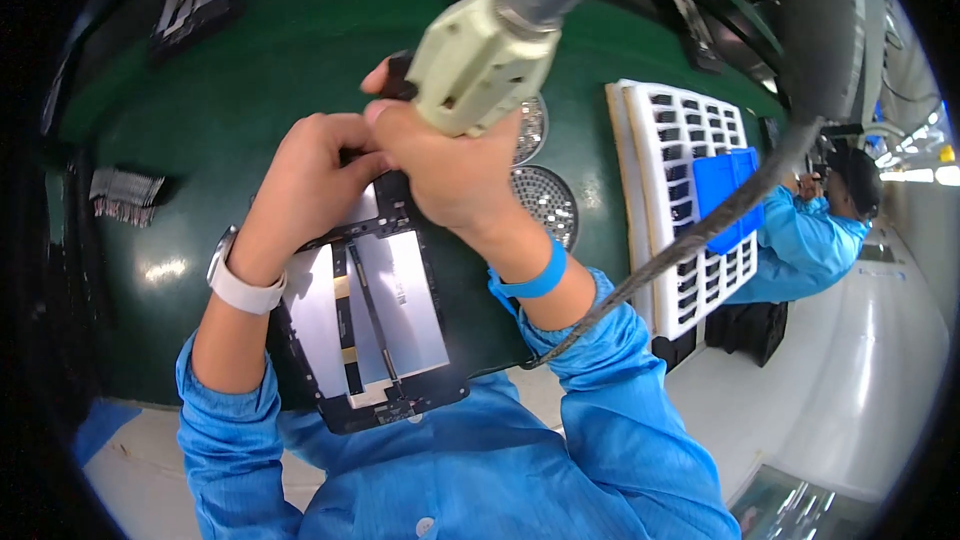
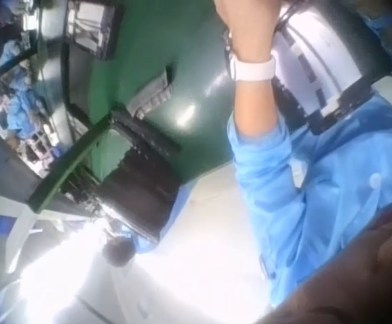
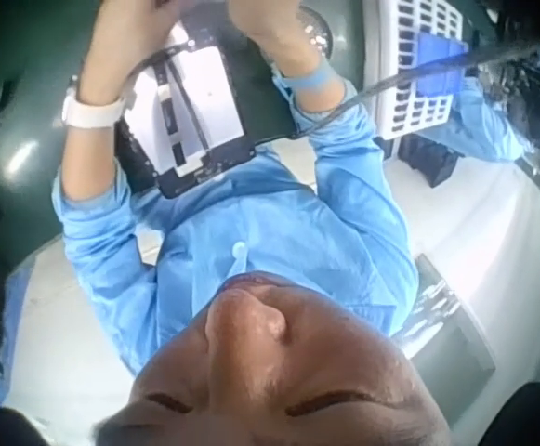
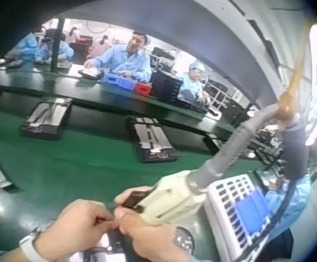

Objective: The person tightens screws on tablet-like electronic devices using an electric screwdriver on an assembly line.

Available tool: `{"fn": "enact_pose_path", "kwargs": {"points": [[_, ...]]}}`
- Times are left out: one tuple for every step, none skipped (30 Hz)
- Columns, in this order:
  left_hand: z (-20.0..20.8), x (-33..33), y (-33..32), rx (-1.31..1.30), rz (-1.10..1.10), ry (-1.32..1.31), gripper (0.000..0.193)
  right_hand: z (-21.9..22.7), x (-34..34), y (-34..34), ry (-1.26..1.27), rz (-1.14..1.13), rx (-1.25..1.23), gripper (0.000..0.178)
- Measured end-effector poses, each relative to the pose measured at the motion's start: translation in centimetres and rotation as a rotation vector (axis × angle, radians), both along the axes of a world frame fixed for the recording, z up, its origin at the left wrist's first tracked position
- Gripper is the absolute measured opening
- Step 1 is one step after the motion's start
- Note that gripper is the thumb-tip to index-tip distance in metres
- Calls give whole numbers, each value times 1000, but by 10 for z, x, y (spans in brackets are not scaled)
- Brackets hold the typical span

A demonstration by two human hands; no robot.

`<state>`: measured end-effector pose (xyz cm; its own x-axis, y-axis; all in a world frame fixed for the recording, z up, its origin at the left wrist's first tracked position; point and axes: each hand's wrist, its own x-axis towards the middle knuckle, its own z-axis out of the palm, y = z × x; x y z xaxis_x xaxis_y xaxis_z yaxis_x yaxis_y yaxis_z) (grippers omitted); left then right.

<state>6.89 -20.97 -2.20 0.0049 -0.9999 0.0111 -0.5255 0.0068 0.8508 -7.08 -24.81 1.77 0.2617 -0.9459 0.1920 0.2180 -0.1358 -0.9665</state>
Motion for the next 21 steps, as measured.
{"fn": "enact_pose_path", "kwargs": {"points": [[-2, 0, -1, -38, -5, -5, 11, -3, 0, 0, -17, 3, -4, 16], [-5, 0, -1, -53, -26, -1, 11, -5, 0, -1, -35, 5, -9, 16], [-6, 2, 0, -61, -21, 34, 11, -5, 1, -2, -67, 29, -8, 19], [-7, 2, 1, -64, -17, 67, 12, -5, 1, -2, -70, 49, 16, 19], [-4, 2, 2, -30, -11, 63, 11, -5, 2, -2, -112, 63, 15, 19], [-1, 2, 3, -35, -29, 66, 11, -5, 3, 0, -152, 78, 18, 19], [2, 1, 3, -4, -17, 97, 11, -6, 6, 1, -195, 65, 25, 20], [2, 0, 3, 28, -3, 128, 11, -4, 1, -2, -193, 53, 21, 20], [-1, 2, 4, -44, -32, 150, 11, 0, -3, -5, -109, 53, -1, 19], [-1, 4, 4, -42, -28, 146, 11, 2, -6, -10, -30, 61, -21, 19], [1, 5, 4, -17, -19, 110, 11, 9, -13, -14, -66, 25, -24, 17], [3, 3, 4, 9, -10, 83, 12, 9, -23, -27, -37, -25, -259, 18], [5, 1, 3, 10, -6, 88, 12, 11, -35, -41, -71, -64, -270, 19], [7, -1, 2, 3, -29, 51, 11, 16, -44, -50, -21, -123, -245, 19], [7, 0, 1, -5, -50, 9, 11, 13, -45, -59, -44, -123, -205, 19], [7, 0, 2, -5, -45, 10, 11, 8, -46, -64, -65, -124, -166, 19], [6, 1, 3, 14, -32, 32, 11, 3, -44, -65, -65, -120, -166, 19], [5, 2, 4, 34, -19, 52, 11, -3, -41, -65, -56, -127, -133, 19], [4, 3, 4, 35, -17, 53, 11, -8, -38, -66, -47, -136, -101, 18], [4, 3, 4, 24, -19, 47, 11, -10, -36, -67, -47, -135, -100, 18], [4, 3, 5, 15, -24, 45, 12, -12, -35, -67, -76, -120, -103, 15]]}}
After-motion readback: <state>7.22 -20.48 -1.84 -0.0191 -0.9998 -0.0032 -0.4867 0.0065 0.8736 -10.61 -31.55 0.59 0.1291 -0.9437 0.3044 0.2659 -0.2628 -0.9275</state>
